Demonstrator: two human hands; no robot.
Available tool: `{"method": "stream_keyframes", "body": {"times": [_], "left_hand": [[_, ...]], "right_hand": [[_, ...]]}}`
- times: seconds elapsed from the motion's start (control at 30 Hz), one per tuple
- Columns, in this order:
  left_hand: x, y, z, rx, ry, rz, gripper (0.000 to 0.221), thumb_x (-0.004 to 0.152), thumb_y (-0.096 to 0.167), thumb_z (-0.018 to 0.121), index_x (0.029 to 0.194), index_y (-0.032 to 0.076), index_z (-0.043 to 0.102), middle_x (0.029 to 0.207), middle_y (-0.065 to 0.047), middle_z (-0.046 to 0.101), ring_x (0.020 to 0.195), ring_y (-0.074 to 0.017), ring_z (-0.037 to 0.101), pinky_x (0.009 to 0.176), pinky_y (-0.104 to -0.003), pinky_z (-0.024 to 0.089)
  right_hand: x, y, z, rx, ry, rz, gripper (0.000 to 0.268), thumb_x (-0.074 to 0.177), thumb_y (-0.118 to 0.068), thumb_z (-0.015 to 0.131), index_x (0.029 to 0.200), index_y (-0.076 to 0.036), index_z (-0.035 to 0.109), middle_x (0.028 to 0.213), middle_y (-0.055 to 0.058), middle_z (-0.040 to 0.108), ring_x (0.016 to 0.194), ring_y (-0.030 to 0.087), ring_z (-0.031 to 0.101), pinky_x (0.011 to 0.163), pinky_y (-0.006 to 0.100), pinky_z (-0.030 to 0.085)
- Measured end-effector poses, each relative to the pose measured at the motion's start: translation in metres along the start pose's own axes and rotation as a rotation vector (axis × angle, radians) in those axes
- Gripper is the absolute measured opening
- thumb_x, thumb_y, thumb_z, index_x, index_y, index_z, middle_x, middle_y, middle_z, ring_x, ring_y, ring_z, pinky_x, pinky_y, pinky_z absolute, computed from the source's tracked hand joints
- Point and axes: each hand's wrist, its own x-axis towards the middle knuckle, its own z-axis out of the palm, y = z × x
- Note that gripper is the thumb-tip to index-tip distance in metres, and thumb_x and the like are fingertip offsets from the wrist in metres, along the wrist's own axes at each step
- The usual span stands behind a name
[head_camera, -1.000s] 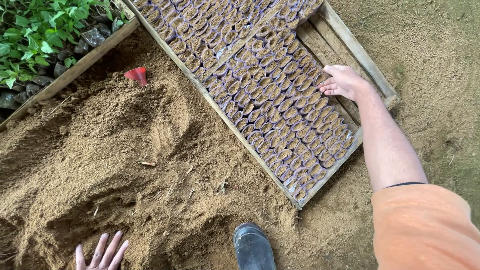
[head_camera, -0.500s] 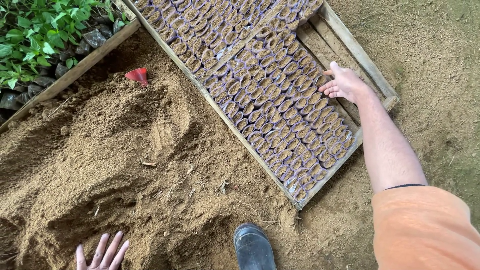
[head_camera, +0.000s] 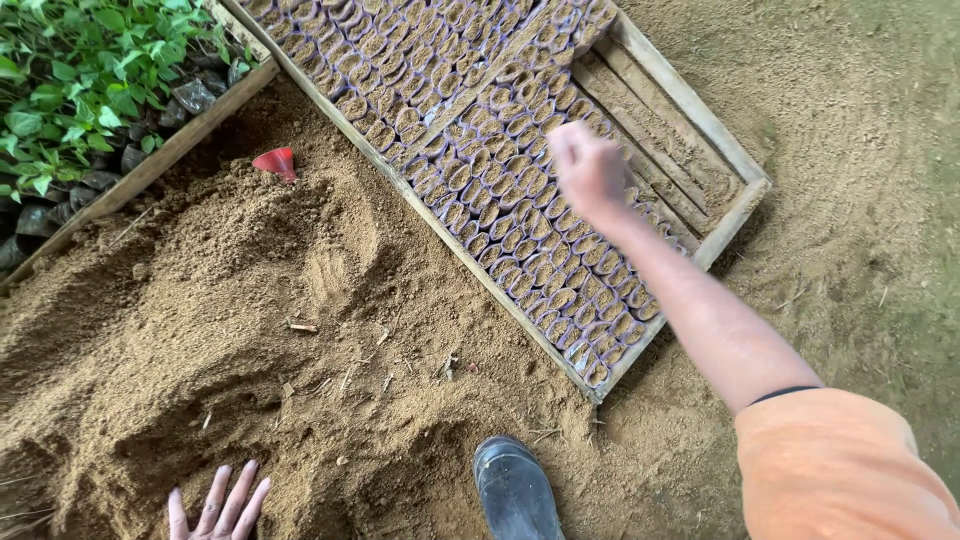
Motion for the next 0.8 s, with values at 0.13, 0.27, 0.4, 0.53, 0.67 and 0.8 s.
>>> {"method": "stream_keyframes", "body": {"times": [0.13,0.27,0.4,0.53,0.67,0.8], "left_hand": [[0.027,-0.066,0.026,-1.125,0.187,-0.142,0.071,0.104,0.044,0.036,0.164,0.018,0.009,0.173,-0.002,0.007,0.160,-0.0221,0.009,0.121,-0.057,0.016],[0.039,-0.114,0.051,-1.904,0.367,-0.250,0.165,0.019,0.090,0.050,0.163,0.015,0.016,0.177,-0.008,0.011,0.166,-0.0331,0.011,0.112,-0.075,0.036],[0.041,-0.144,0.064,-2.003,0.494,-0.293,0.142,0.042,0.070,0.046,0.164,0.009,0.010,0.175,-0.013,0.009,0.157,-0.0347,0.017,0.115,-0.075,0.025],[0.039,-0.163,0.068,-1.878,0.277,-0.059,0.123,0.047,0.047,0.082,0.155,0.013,0.032,0.164,-0.014,0.031,0.153,-0.0345,0.030,0.115,-0.076,0.030],[0.024,-0.204,0.082,-2.096,-0.037,0.027,0.058,0.088,0.021,0.063,0.145,0.022,0.052,0.152,-0.010,0.052,0.145,-0.0319,0.042,0.107,-0.077,0.030],[0.025,-0.166,0.069,-2.543,-0.295,-0.054,0.031,0.095,0.042,0.059,0.107,0.018,0.075,0.105,-0.007,0.076,0.103,-0.0285,0.073,0.087,-0.050,0.058]], "right_hand": [[-0.035,-0.106,0.031,0.233,-0.249,-0.331,0.025,0.104,-0.002,0.050,0.083,0.000,0.062,0.052,-0.001,0.049,0.036,0.008,0.042,0.029,0.021,0.028],[-0.095,-0.187,0.056,0.305,-0.635,-0.480,0.022,0.101,-0.011,0.056,0.103,0.000,0.075,0.050,-0.004,0.056,0.032,0.005,0.038,0.036,0.020,0.028],[-0.157,-0.229,0.074,0.147,-0.843,-0.547,0.027,0.103,-0.027,0.055,0.117,-0.009,0.070,0.078,0.003,0.074,0.055,0.012,0.061,0.079,0.038,0.047],[-0.196,-0.268,0.063,0.072,-0.894,-0.826,0.019,0.100,-0.024,0.056,0.106,-0.007,0.063,0.078,0.010,0.071,0.069,0.028,0.067,0.078,0.049,0.048],[-0.219,-0.325,0.057,-0.109,-1.036,-0.761,0.027,0.100,-0.028,0.055,0.120,-0.013,0.065,0.108,0.012,0.075,0.100,0.030,0.072,0.092,0.052,0.052],[-0.248,-0.379,0.058,-0.113,-1.112,-0.893,0.036,0.100,-0.033,0.055,0.123,-0.005,0.062,0.119,0.020,0.068,0.115,0.037,0.065,0.099,0.052,0.051]]}}
